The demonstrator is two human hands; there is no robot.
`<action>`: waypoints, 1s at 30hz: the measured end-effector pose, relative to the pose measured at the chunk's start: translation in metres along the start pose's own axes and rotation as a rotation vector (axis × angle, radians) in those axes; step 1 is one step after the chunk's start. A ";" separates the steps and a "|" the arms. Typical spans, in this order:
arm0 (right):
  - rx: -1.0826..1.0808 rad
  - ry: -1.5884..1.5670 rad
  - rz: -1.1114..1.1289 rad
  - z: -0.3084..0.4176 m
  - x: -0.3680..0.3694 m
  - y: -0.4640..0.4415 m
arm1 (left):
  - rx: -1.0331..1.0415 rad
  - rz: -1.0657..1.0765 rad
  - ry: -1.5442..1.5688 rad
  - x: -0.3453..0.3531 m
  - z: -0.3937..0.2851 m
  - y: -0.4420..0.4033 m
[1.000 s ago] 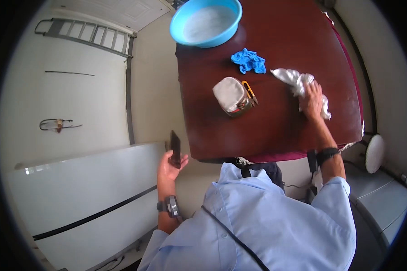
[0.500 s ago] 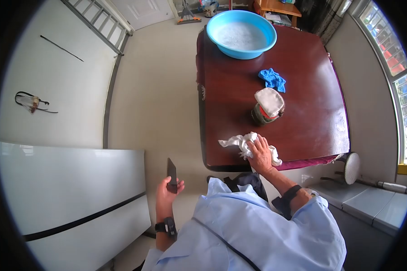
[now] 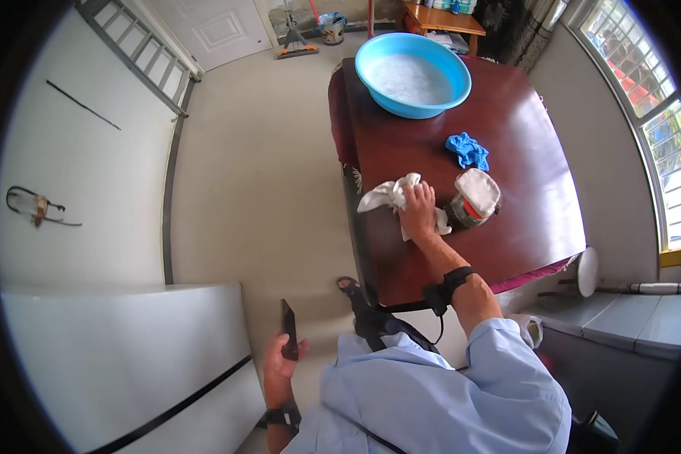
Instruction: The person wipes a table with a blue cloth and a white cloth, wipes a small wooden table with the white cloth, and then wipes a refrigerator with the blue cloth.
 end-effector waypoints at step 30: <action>0.260 0.013 -0.021 0.000 0.112 -0.217 | -0.183 0.303 -0.452 0.183 -0.326 -0.122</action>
Point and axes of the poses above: each hand's wrist, its own y-axis away from the middle knuckle, its own x-axis out of the palm, z = x × y, the point moved 10 cm from there along -y, towards the middle knuckle, and after that the axes turned 13 degrees about -x, right-handed, at the moved point
